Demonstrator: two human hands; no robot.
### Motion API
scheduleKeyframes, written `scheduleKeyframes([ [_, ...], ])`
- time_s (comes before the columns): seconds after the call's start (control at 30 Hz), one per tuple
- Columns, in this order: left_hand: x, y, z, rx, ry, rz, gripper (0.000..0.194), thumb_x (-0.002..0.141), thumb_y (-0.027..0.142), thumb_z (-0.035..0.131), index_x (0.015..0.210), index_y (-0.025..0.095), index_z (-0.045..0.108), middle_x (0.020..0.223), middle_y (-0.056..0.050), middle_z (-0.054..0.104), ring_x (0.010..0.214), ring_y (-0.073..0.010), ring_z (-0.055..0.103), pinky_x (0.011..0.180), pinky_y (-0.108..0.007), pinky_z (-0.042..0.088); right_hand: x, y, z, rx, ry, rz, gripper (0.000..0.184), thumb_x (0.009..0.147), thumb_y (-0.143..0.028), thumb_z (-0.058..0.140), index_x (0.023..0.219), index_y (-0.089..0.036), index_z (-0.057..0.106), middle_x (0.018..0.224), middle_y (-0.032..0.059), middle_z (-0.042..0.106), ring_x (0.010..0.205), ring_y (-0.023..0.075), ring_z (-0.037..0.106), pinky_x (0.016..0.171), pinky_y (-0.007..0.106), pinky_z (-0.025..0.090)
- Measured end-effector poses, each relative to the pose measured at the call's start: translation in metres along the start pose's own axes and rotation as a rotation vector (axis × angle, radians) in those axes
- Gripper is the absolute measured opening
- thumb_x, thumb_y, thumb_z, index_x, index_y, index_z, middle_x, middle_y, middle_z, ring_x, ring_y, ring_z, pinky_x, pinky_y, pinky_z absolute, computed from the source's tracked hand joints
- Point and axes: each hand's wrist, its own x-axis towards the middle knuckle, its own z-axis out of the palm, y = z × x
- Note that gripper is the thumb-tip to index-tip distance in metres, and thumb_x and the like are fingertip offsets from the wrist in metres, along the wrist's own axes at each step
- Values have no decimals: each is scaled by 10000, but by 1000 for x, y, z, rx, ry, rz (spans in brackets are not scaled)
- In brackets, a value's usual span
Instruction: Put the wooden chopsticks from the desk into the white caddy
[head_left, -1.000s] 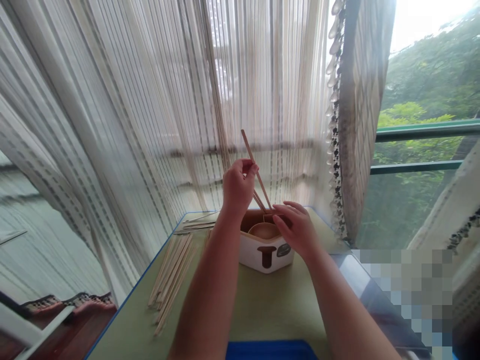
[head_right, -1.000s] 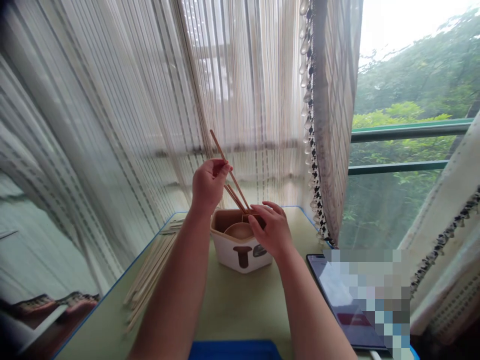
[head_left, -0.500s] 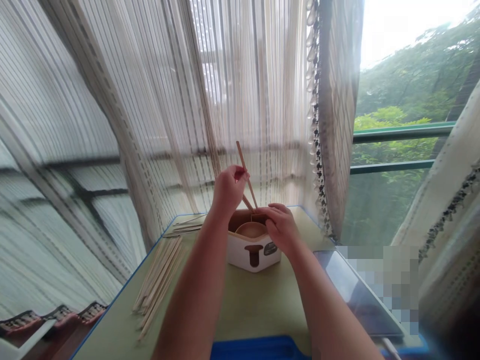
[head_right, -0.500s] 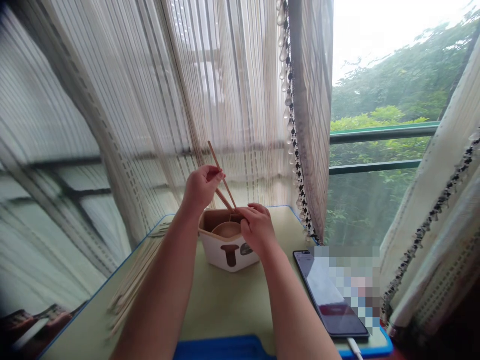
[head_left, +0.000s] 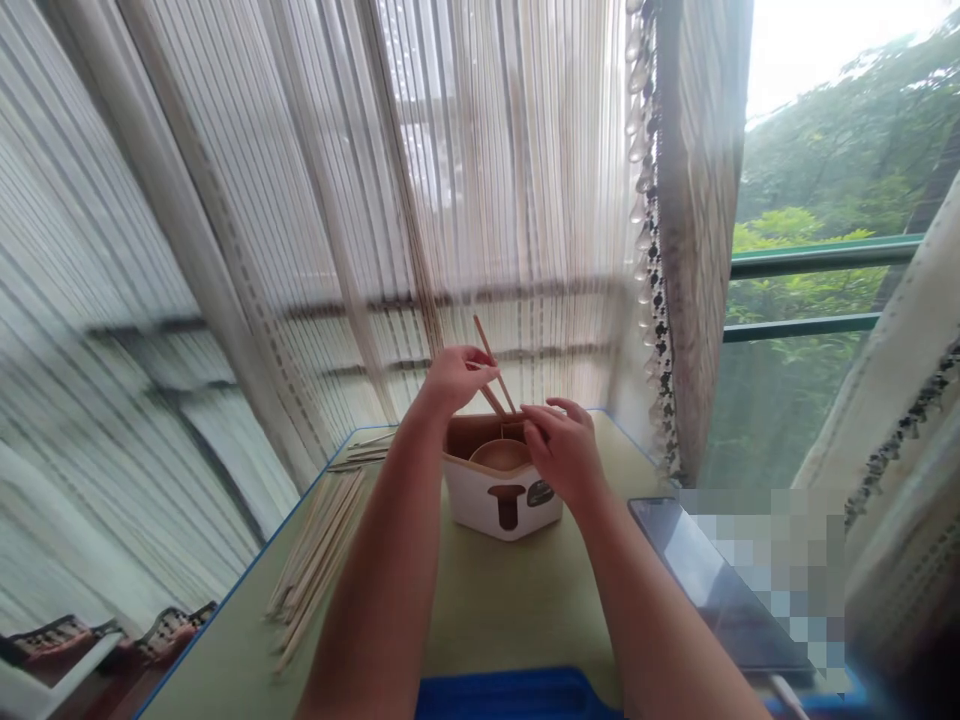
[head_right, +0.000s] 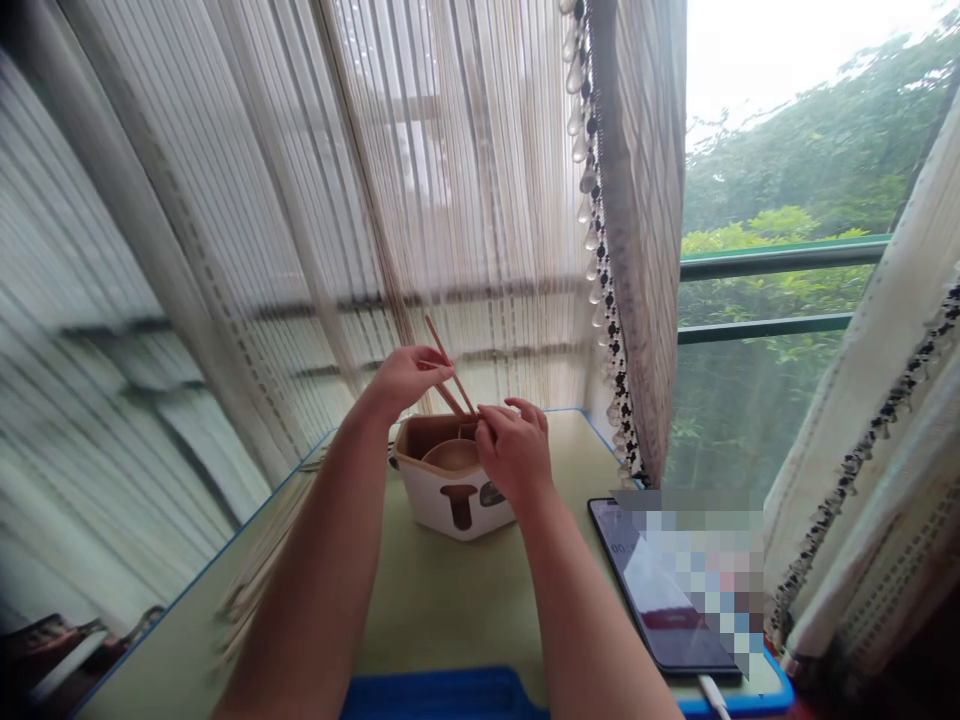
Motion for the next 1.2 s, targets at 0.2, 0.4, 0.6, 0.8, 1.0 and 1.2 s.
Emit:
scheduleKeyframes([
  [0.2, -4, 0, -10, -146, -14, -141, 235, 599, 322, 731, 736, 139, 676, 677, -57, 660, 621, -144, 610, 533, -236, 487, -1, 2, 4, -33, -27, 18, 236, 816, -252, 485, 862, -264, 716, 1122, 4, 649, 1177, 263, 400, 995, 447, 303],
  [0.4, -10, 15, -17, -159, -22, -232, 162, 673, 230, 682, 784, 117, 649, 711, -65, 658, 668, -157, 633, 530, -242, 517, -1, 2, 5, -46, -44, 63, 253, 811, -247, 477, 846, -251, 728, 1135, -2, 639, 1137, 262, 403, 987, 427, 324],
  [0.6, -6, 13, -9, -283, 23, -231, 154, 641, 96, 700, 774, 100, 622, 664, -36, 638, 653, -132, 632, 691, -315, 555, 0, 2, 5, -52, -81, 64, 312, 823, -246, 461, 1037, -237, 687, 1136, -8, 644, 1109, 241, 434, 987, 407, 334],
  [0.8, -3, 10, -3, -370, 53, -206, 155, 623, 123, 724, 750, 99, 640, 678, -39, 653, 654, -136, 637, 701, -335, 555, -1, 5, 8, -55, -106, 34, 315, 822, -256, 467, 1046, -249, 687, 1122, -28, 652, 1091, 239, 445, 982, 403, 350],
  [1.0, 2, 3, 7, -408, 93, -51, 225, 629, 263, 735, 786, 121, 660, 690, -37, 664, 673, -136, 626, 649, -290, 537, -1, 2, 5, -86, -140, 22, 307, 838, -282, 460, 1043, -250, 685, 1153, -31, 637, 1115, 256, 435, 972, 416, 363],
  [1.2, 1, 6, 6, -350, 70, -16, 292, 613, 316, 746, 833, 141, 669, 752, -46, 674, 694, -138, 621, 606, -263, 517, -1, -7, -3, -113, -185, -26, 339, 887, -354, 410, 1105, -257, 651, 1159, -10, 636, 1119, 252, 466, 966, 433, 362],
])
